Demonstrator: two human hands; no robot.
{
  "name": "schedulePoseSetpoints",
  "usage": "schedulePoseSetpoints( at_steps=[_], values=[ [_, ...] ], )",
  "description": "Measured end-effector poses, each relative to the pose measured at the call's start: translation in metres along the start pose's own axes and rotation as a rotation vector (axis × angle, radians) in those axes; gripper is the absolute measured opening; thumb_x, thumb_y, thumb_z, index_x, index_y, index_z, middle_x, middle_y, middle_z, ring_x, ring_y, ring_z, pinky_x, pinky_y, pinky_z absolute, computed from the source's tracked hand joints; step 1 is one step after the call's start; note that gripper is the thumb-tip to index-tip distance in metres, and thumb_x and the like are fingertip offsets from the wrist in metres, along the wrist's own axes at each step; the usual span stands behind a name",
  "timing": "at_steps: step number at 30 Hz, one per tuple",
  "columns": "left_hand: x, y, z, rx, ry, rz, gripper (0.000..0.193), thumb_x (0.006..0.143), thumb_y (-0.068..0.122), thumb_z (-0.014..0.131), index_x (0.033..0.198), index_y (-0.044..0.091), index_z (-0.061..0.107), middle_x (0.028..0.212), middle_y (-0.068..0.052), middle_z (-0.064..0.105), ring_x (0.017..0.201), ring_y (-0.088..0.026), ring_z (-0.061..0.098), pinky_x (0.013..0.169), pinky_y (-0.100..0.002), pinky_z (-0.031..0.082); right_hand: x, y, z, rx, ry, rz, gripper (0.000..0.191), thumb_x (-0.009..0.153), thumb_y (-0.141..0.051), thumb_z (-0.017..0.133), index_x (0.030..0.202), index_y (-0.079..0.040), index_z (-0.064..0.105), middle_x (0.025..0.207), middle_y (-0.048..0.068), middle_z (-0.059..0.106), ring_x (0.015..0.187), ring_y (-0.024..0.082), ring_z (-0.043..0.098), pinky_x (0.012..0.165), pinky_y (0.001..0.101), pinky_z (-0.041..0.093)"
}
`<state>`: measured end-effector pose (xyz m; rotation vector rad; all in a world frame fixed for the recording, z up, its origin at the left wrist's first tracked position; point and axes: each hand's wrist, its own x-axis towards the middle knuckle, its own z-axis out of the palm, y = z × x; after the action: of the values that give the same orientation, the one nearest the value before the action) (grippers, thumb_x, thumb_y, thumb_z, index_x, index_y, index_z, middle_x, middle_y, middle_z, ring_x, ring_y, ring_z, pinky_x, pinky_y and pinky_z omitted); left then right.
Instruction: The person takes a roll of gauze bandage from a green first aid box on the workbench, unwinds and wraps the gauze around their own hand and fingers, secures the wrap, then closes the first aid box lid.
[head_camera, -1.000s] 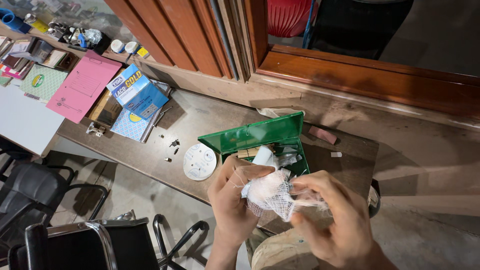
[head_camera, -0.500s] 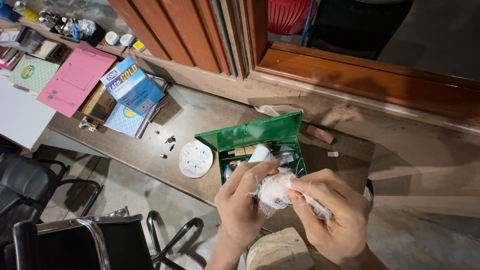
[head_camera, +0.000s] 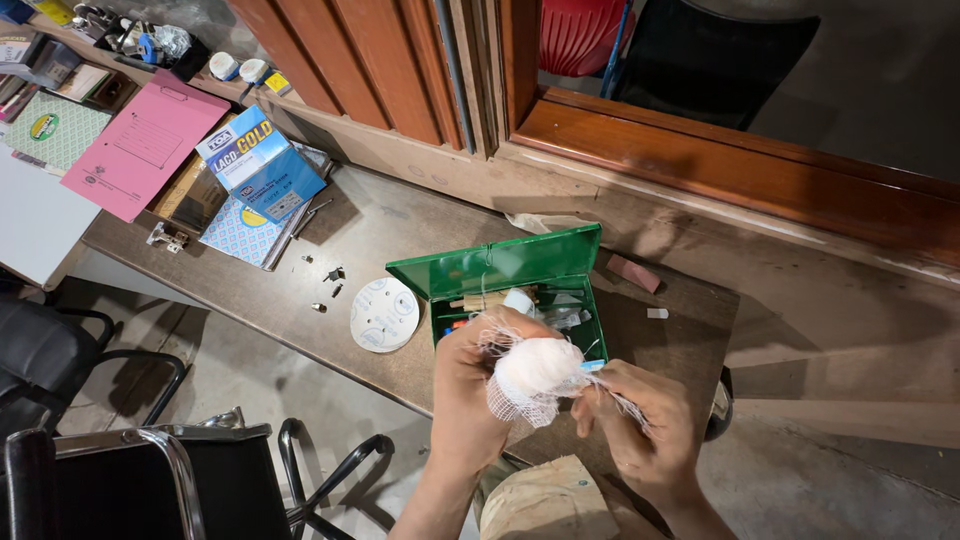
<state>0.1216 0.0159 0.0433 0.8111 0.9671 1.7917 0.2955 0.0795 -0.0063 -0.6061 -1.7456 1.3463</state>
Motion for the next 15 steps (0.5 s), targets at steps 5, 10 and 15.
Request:
schedulePoseSetpoints(
  at_steps=[5, 10, 15],
  values=[
    [0.003, 0.003, 0.0, 0.176, 0.102, 0.079, 0.015, 0.089, 0.003, 0.08, 0.1, -0.001, 0.071, 0.096, -0.008, 0.073, 0.083, -0.013, 0.069, 0.075, -0.028, 0.056, -0.007, -0.003, 0.004, -0.035, -0.01, 0.018, 0.017, 0.095, -0.003, 0.06, 0.086, 0.005, 0.073, 0.074, 0.009, 0.072, 0.058, 0.012, 0.069, 0.05, 0.0236, 0.055],
    [0.009, 0.009, 0.003, 0.412, 0.113, 0.174, 0.047, 0.083, 0.002, 0.083, 0.123, 0.0, 0.06, 0.111, -0.008, 0.066, 0.098, -0.011, 0.065, 0.084, -0.027, 0.055, -0.009, -0.014, 0.008, -0.184, 0.037, 0.0, 0.017, 0.093, -0.006, 0.062, 0.085, 0.004, 0.074, 0.071, 0.007, 0.071, 0.059, 0.013, 0.068, 0.053, 0.0251, 0.052],
    [0.005, 0.008, 0.009, 0.173, -0.062, -0.192, 0.055, 0.079, 0.008, 0.08, 0.128, 0.007, 0.055, 0.098, -0.003, 0.071, 0.081, -0.008, 0.068, 0.065, -0.024, 0.056, 0.0, -0.006, 0.008, -0.156, -0.01, 0.036, 0.018, 0.094, -0.009, 0.064, 0.086, 0.005, 0.072, 0.071, 0.007, 0.072, 0.058, 0.013, 0.069, 0.053, 0.0269, 0.053]
  ],
)
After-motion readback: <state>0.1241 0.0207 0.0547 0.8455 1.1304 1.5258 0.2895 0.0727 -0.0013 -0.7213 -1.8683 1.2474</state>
